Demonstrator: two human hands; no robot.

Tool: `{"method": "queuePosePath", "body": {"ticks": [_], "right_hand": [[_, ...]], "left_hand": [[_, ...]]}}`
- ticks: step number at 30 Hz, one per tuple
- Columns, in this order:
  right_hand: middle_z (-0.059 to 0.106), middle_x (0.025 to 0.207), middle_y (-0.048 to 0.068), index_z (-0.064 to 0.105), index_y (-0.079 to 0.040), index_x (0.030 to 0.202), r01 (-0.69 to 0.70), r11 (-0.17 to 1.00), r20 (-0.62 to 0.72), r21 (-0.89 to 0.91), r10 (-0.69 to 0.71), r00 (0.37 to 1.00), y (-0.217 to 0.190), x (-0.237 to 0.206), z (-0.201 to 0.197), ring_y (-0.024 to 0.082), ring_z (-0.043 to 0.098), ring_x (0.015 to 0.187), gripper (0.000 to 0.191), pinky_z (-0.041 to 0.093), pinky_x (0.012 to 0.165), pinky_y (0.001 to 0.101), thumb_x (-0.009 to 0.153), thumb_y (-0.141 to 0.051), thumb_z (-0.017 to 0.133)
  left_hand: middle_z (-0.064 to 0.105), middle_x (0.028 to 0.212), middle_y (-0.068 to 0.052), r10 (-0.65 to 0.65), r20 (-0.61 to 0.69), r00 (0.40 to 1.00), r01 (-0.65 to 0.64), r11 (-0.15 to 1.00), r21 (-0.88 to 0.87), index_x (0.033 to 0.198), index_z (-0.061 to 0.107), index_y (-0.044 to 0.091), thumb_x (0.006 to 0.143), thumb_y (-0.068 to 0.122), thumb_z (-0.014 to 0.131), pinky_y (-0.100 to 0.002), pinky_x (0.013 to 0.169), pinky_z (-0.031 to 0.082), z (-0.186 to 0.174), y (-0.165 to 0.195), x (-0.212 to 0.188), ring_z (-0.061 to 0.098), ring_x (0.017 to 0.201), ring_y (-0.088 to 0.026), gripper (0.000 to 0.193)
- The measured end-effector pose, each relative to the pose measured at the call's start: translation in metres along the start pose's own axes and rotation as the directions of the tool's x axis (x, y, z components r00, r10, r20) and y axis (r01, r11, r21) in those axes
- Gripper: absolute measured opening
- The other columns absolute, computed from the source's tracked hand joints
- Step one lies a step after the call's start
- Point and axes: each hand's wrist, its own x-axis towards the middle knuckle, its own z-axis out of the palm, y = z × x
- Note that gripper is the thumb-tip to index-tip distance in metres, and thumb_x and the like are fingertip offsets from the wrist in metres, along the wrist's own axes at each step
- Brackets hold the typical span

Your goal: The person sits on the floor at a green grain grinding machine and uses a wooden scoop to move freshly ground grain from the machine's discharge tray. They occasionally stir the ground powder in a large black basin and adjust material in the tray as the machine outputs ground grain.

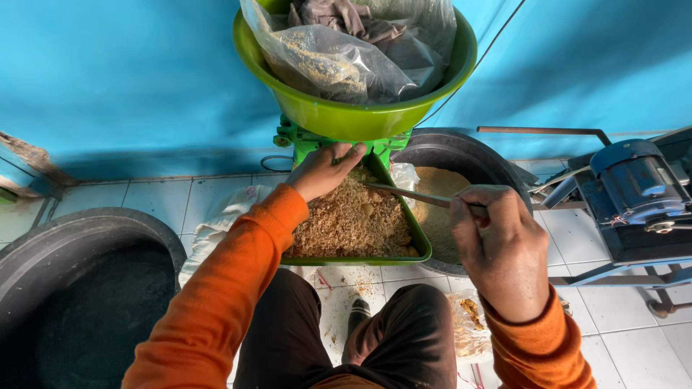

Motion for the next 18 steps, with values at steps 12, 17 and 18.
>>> {"method": "queuePosePath", "body": {"ticks": [12,17,18], "right_hand": [[0.073,0.094,0.016,0.043,0.005,0.113,0.091,0.972,-0.054,0.217,-0.081,0.995,0.02,0.021,0.063,0.025,0.075,0.078,0.027,0.057,0.064,0.031,0.107,-0.004,0.067],[0.071,0.089,0.018,0.044,0.005,0.109,0.083,0.986,-0.08,0.143,-0.072,0.994,0.012,0.005,0.063,0.026,0.074,0.071,0.026,0.057,0.06,0.0324,0.102,-0.002,0.068],[0.07,0.088,0.019,0.044,0.005,0.108,0.098,0.987,-0.062,0.129,-0.09,0.994,0.012,0.004,0.067,0.027,0.073,0.07,0.027,0.057,0.06,0.0328,0.1,-0.003,0.069]], "left_hand": [[0.06,0.144,-0.021,0.45,-0.046,0.892,-0.405,0.839,0.365,0.141,0.058,0.001,0.1,0.005,0.053,-0.044,0.108,0.052,-0.002,-0.009,-0.035,0.067,0.121,-0.036,0.041],[0.055,0.145,-0.03,0.368,-0.37,0.853,-0.339,0.93,0.142,0.133,0.068,0.003,0.089,0.002,0.057,-0.044,0.095,0.056,0.001,0.01,-0.063,0.06,0.123,-0.042,0.046],[0.061,0.14,-0.024,0.274,-0.342,0.899,-0.264,0.962,0.076,0.134,0.068,0.007,0.092,0.007,0.057,-0.041,0.097,0.058,0.001,0.014,-0.067,0.065,0.119,-0.037,0.043]]}}
